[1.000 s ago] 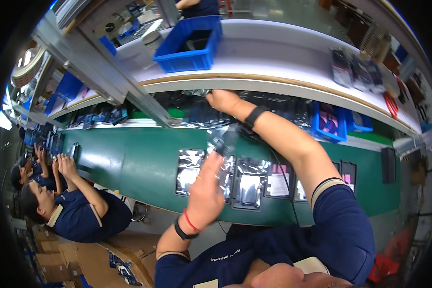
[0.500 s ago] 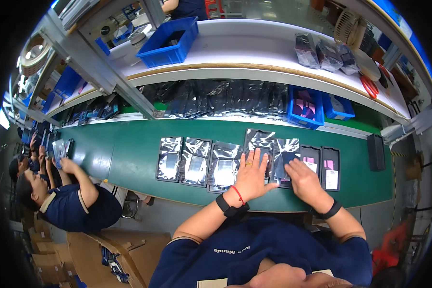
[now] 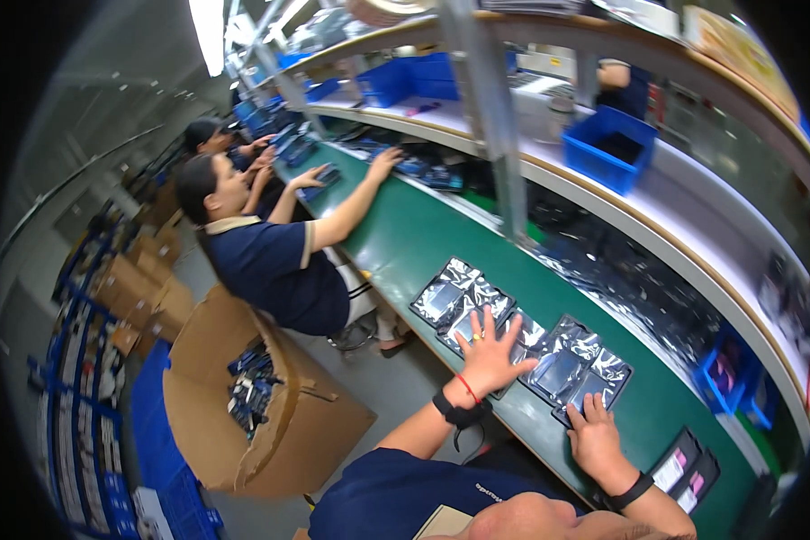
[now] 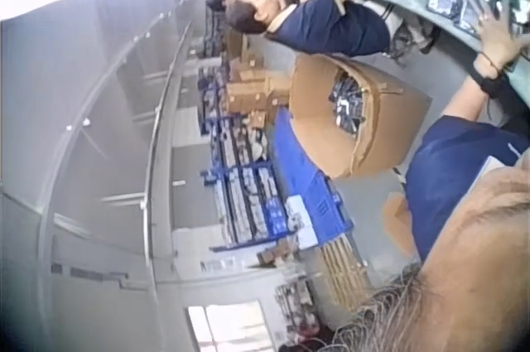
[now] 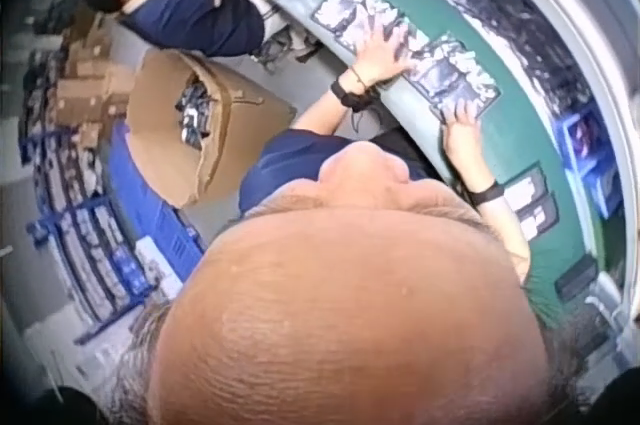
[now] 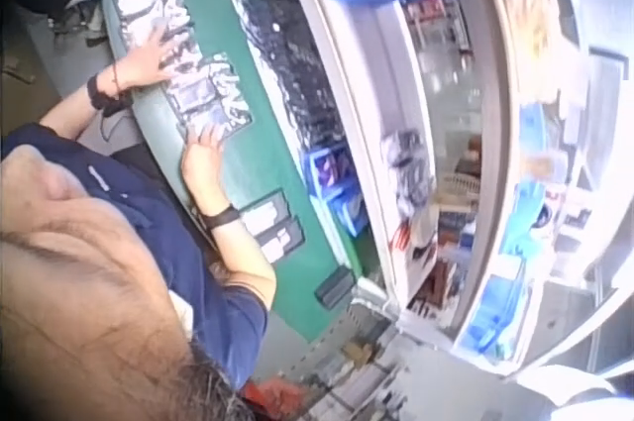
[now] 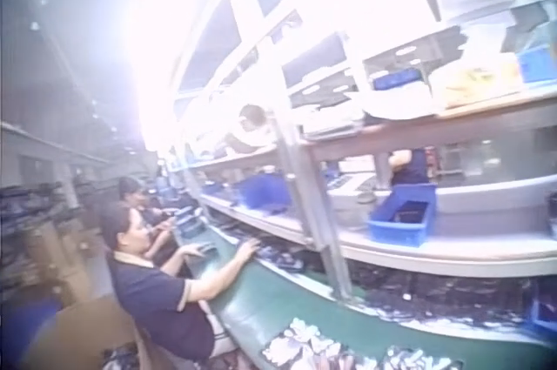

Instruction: Arranging plastic components and manuals into trays and black plastic enclosures on a conveyor assembly line.

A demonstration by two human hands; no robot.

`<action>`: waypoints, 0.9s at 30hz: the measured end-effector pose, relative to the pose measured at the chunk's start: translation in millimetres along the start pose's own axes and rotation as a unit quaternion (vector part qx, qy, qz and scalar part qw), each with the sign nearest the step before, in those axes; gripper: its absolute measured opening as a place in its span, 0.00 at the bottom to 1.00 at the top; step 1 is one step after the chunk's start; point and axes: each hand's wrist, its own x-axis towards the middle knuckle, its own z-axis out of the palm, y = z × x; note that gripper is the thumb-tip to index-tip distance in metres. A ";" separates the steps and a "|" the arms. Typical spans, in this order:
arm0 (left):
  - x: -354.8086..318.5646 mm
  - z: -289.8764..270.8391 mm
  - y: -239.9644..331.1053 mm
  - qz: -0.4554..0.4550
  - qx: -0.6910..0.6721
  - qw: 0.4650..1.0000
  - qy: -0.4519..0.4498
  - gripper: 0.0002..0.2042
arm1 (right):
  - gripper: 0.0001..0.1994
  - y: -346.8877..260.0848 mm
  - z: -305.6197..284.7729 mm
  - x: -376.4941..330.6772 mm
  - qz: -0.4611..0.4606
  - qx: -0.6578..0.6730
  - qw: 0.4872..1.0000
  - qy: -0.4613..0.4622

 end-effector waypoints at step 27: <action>218.6 -23.4 19.7 0.343 0.174 0.917 -0.104 0.39 | 0.40 110.9 -47.0 -183.4 0.255 -0.038 0.966 -0.011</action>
